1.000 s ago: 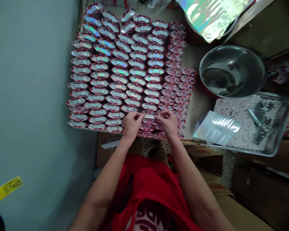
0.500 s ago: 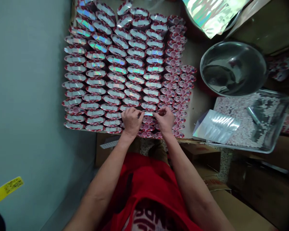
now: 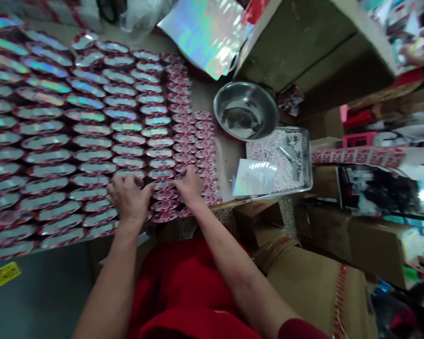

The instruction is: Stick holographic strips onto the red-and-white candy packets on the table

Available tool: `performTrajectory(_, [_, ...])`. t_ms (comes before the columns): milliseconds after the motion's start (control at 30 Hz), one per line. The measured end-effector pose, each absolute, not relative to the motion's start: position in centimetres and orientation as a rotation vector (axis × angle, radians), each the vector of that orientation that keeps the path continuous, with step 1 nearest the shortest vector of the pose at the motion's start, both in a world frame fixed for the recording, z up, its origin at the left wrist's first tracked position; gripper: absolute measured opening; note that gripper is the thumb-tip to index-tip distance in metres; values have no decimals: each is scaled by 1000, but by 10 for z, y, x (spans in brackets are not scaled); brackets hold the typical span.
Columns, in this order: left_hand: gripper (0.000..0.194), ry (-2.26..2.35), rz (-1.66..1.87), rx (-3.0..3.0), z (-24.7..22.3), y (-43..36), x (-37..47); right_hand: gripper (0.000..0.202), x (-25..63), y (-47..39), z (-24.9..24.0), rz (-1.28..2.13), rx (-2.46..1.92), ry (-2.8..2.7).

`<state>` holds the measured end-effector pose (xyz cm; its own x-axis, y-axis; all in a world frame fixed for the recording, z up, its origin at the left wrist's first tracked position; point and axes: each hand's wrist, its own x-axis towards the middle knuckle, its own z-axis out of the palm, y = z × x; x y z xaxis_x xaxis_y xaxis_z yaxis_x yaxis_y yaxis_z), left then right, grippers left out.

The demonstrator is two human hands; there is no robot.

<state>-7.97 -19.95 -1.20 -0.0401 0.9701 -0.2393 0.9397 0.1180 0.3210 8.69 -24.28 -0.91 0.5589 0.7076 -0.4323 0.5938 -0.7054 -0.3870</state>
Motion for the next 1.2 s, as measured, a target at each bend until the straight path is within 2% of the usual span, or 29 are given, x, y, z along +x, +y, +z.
performTrajectory(133, [39, 1975, -10, 1863, -2, -182, -69, 37, 99, -251, -3, 974, -2409, -1133])
performTrajectory(267, [33, 1686, 333, 1826, 23, -204, 6, 18, 146, -303, 12, 969, -2072, -1145])
performTrajectory(333, [26, 1456, 521, 1738, 27, -229, 71, 11, 186, -338, 19, 790, -2060, -1114])
performTrajectory(367, [26, 1360, 589, 1682, 25, -241, 106, 14, 210, -355, 21, 652, -2110, -1065])
performTrajectory(433, [35, 1257, 684, 1550, 12, -263, 173, 21, 258, -380, 22, 382, -2217, -963])
performTrajectory(500, [41, 1288, 725, 1403, -7, -276, 224, 27, 303, -391, 17, 186, -2281, -985])
performTrajectory(567, [33, 1250, 664, 1169, -26, -283, 254, 31, 337, -387, 8, 95, -2302, -1103])
performTrajectory(633, [31, 1166, 617, 938, -40, -286, 267, 34, 358, -374, -3, 96, -2321, -1257])
performTrajectory(733, [40, 1081, 675, 780, -51, -291, 270, 38, 367, -356, -14, 166, -2392, -1461])
performTrajectory(1000, [37, 1189, 795, 612, -49, -303, 276, 43, 354, -374, -29, 180, -2343, -1700])
performTrajectory(1200, [36, 1251, 792, 725, -34, -304, 272, 30, 343, -406, -14, 220, -2274, -1595])
